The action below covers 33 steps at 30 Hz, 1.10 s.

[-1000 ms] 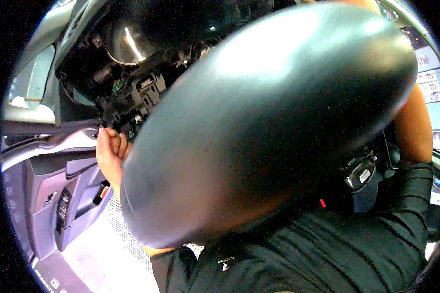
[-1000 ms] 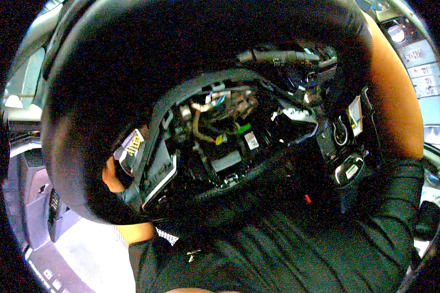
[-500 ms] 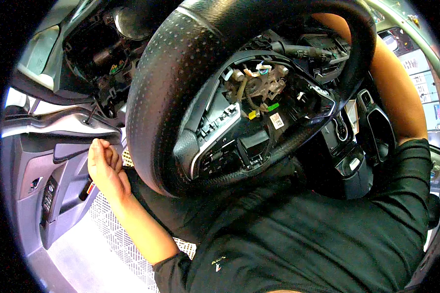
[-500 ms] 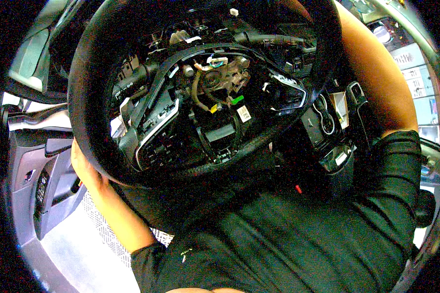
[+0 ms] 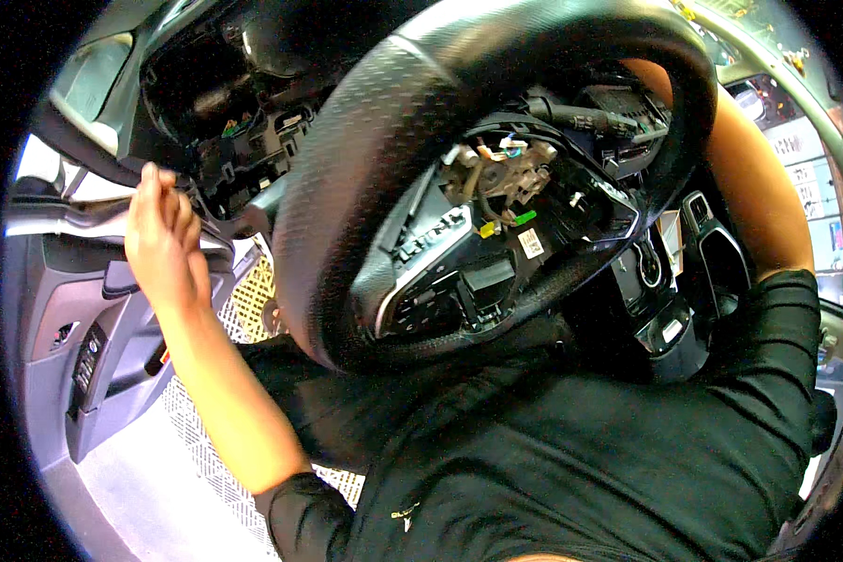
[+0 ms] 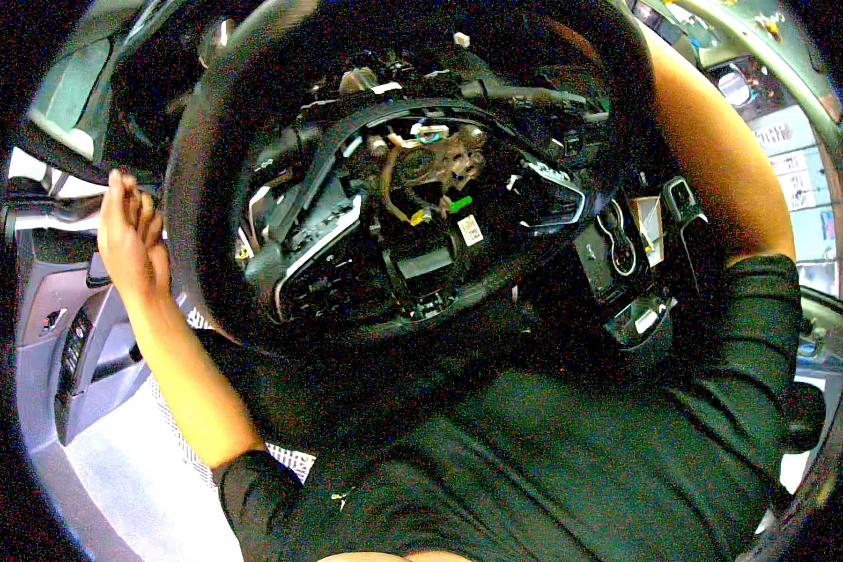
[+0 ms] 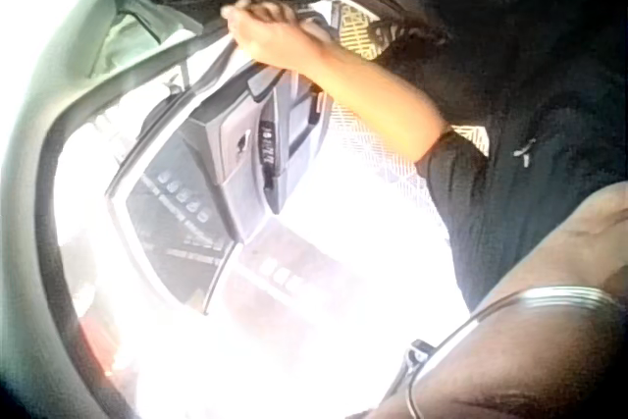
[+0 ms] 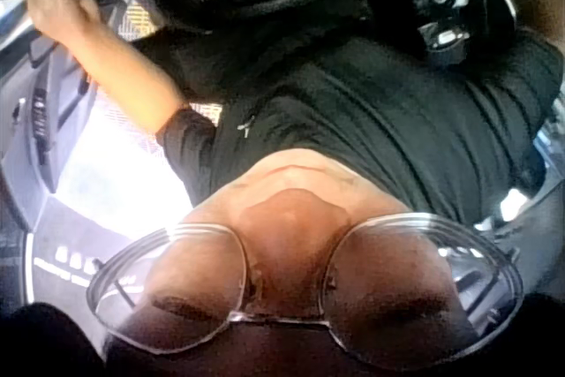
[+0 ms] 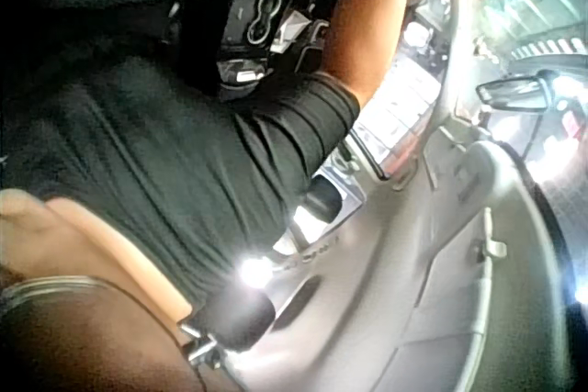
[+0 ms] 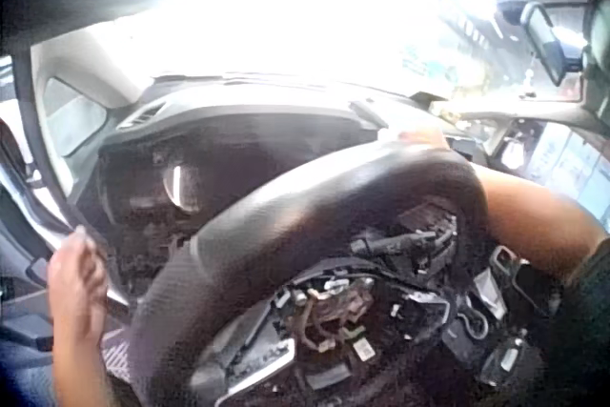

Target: The person uses a screwdriver to remove screws from the steering column and dashboard area of a car, detaching plastic trim pieces by hand.

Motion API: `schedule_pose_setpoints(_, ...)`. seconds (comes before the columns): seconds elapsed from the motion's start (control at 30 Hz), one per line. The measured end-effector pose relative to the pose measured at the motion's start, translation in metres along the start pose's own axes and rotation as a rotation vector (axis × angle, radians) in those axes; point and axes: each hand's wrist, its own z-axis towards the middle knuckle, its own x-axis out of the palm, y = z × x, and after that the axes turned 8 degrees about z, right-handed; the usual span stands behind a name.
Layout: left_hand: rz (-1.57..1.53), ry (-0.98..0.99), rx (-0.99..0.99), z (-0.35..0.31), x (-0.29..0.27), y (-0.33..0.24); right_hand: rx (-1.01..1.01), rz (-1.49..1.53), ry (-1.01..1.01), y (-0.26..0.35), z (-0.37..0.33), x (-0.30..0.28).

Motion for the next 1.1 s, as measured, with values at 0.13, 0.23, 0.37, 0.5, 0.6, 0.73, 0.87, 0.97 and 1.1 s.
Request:
schedule_pose_setpoints(0.13, -0.091, -0.045, -0.016, 0.021, 0.007, 0.025, 0.156, -0.117, 0.145, 0.027, 0.01, -0.015)
schedule_pose_setpoints(0.23, -0.039, -0.103, -0.095, 0.014, 0.001, 0.054, 0.15, -0.141, 0.171, 0.022, 0.011, -0.011)
schedule_pose_setpoints(0.37, -0.1, -0.099, -0.114, 0.017, 0.01, 0.072, 0.164, -0.209, 0.125, 0.036, 0.008, -0.013)
schedule_pose_setpoints(0.5, -0.185, -0.057, -0.068, 0.022, 0.022, 0.063, 0.107, -0.243, 0.118, 0.032, 0.004, -0.009)
schedule_pose_setpoints(0.6, -0.203, -0.06, -0.054, 0.025, 0.027, 0.058, 0.137, -0.329, 0.182, 0.027, 0.003, -0.007)
schedule_pose_setpoints(0.73, -0.227, -0.048, -0.014, 0.033, 0.028, 0.059, 0.211, -0.323, 0.236, 0.028, 0.004, 0.002)
schedule_pose_setpoints(0.87, -0.233, -0.081, -0.023, 0.038, 0.03, 0.058, 0.154, -0.189, 0.196, 0.027, 0.006, 0.001)
schedule_pose_setpoints(0.97, -0.244, -0.097, -0.04, 0.04, 0.031, 0.059, 0.141, -0.301, 0.143, 0.018, -0.001, 0.003)
schedule_pose_setpoints(1.1, -0.239, -0.092, -0.062, 0.044, 0.03, 0.068, 0.176, -0.291, 0.168, 0.02, -0.002, 0.005)
